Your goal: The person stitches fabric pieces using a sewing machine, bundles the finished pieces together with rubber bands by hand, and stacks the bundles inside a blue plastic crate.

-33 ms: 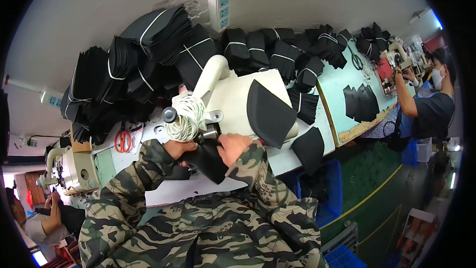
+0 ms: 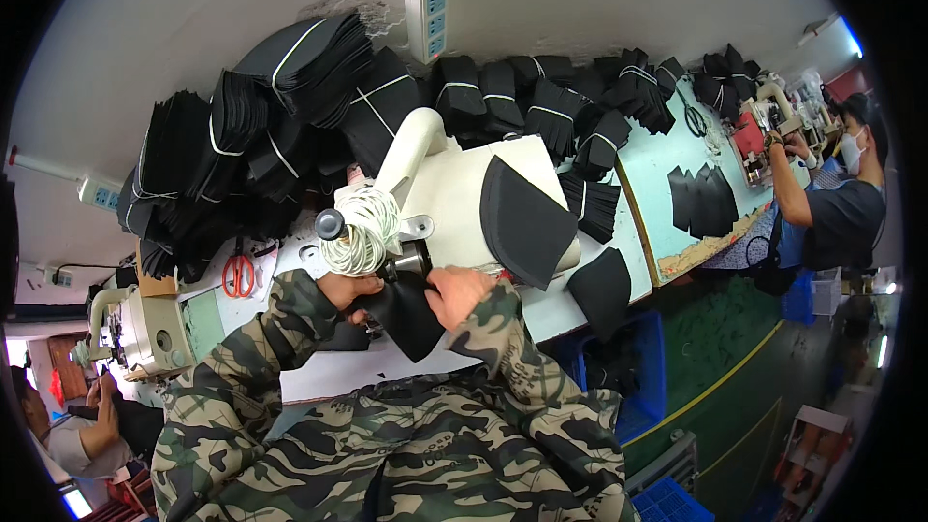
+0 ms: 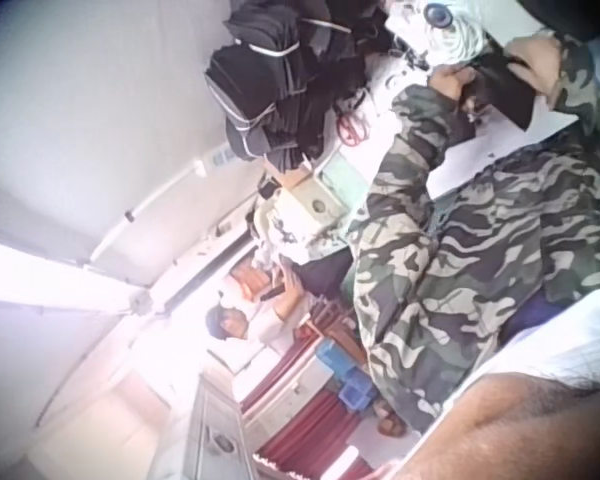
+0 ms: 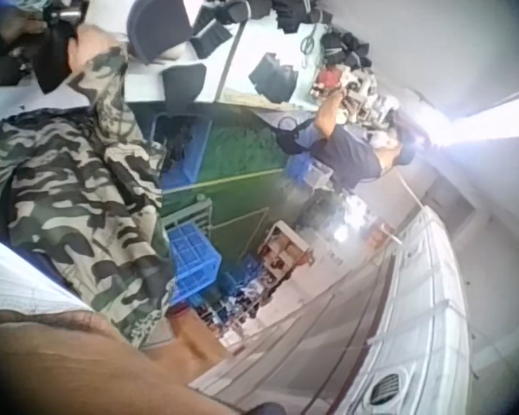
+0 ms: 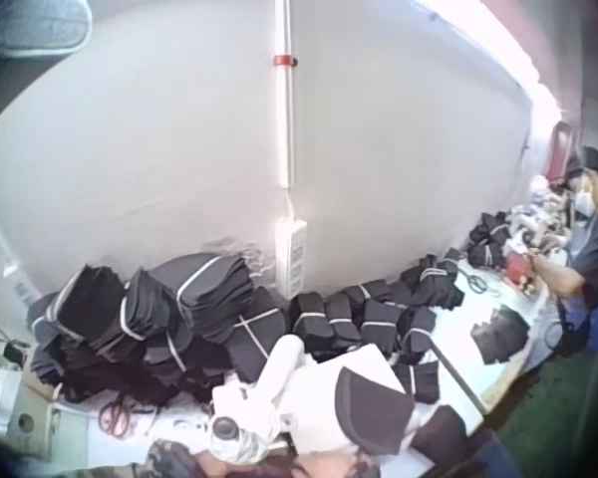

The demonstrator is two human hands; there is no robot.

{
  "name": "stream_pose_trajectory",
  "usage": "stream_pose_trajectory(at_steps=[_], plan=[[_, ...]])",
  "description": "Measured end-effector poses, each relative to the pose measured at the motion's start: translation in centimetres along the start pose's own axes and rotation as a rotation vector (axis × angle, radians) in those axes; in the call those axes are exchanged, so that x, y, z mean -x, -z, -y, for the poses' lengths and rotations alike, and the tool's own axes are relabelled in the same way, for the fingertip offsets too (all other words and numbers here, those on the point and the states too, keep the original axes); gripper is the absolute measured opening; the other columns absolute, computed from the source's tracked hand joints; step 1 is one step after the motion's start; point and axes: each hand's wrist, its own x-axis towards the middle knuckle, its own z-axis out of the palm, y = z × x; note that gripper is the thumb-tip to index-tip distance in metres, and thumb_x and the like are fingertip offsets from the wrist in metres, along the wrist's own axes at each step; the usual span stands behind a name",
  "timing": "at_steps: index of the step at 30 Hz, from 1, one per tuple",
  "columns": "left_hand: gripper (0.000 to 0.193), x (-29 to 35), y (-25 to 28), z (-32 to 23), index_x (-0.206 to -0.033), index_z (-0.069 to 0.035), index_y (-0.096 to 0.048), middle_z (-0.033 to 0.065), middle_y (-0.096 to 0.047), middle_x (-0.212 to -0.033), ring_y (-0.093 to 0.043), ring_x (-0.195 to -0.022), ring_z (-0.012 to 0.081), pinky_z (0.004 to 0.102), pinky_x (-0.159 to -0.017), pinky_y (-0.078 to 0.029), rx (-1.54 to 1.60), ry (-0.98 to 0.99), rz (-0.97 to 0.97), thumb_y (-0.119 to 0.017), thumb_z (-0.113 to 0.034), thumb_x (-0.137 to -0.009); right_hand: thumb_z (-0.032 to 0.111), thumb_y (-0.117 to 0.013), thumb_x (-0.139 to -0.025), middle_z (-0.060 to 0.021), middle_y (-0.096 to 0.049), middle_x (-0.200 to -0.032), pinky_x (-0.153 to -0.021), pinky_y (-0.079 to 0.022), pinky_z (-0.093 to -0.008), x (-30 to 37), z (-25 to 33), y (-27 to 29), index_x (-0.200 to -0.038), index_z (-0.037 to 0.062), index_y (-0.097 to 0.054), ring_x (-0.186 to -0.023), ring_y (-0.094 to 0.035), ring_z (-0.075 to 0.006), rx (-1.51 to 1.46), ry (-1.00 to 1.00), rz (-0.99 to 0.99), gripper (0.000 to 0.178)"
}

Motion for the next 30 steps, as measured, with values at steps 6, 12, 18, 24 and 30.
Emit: stream_pose_trajectory(at_steps=[6, 12, 18, 24, 30], plan=[[0.013, 0.2, 0.8, -2.0, -0.093, -0.004, -0.055, 0.0042, -0.05, -0.052, -0.048, -0.036, 0.0127, 0.0253, -0.032, -0.037, -0.125, 0.108, 0.153, -0.045, -0.012, -0.089, 0.01, -0.064, -0.074, -0.0151, -0.062, -0.077, -0.063, -0.048, -0.0322, 4.4, -1.0, 1.9, -0.091, -0.0008, -0.062, -0.067, -0.062, -0.0275, -0.313, -0.032, -0.107, 0.02], [0.023, 1.9, 5.3, 5.0, -0.099, -0.008, -0.052, 0.0152, -0.062, -0.07, -0.062, -0.061, 0.0338, 0.0413, -0.057, -0.049, -1.402, -0.188, -0.435, -0.053, -0.027, -0.087, 0.002, -0.063, -0.073, -0.0098, -0.06, -0.082, -0.065, -0.046, -0.0323, 4.3, -0.1, 9.1, -0.089, 0.0024, -0.066, -0.072, -0.057, -0.0271, -0.005, -0.027, -0.787, 0.016], [0.043, 2.5, 5.4, 11.4, -0.11, -0.01, -0.049, 0.0123, -0.063, -0.083, -0.062, -0.071, 0.0338, 0.044, -0.058, -0.049, -1.503, -0.061, -0.373, -0.066, -0.029, -0.076, 0.014, -0.068, -0.071, -0.0087, -0.058, -0.086, -0.068, -0.045, -0.0383, 3.1, -3.2, 4.3, -0.093, 0.006, -0.062, -0.076, -0.054, -0.0289, 0.208, 0.055, -0.436, 0.024], [0.035, 4.0, 4.5, 8.4, -0.104, -0.003, -0.055, 0.012, -0.063, -0.079, -0.06, -0.065, 0.0287, 0.0376, -0.055, -0.048, -1.246, -0.058, -0.27, -0.066, -0.023, -0.077, 0.018, -0.07, -0.075, -0.0109, -0.064, -0.083, -0.062, -0.049, -0.0298, 4.6, 0.8, -2.1, -0.095, 0.0015, -0.063, -0.068, -0.063, -0.0194, -0.404, 0.023, -0.095, 0.027], [0.026, 5.9, 3.7, 2.3, -0.104, 0.004, -0.058, -0.0022, -0.056, -0.069, -0.048, -0.06, 0.0057, 0.0232, -0.054, -0.041, -0.302, -0.031, 0.398, -0.057, -0.016, -0.087, 0.022, -0.063, -0.082, -0.0122, -0.066, -0.087, -0.065, -0.05, -0.0317, 4.7, 1.2, -4.8, -0.103, 0.0004, -0.061, -0.072, -0.064, -0.0215, -0.594, -0.037, 0.149, 0.031]])
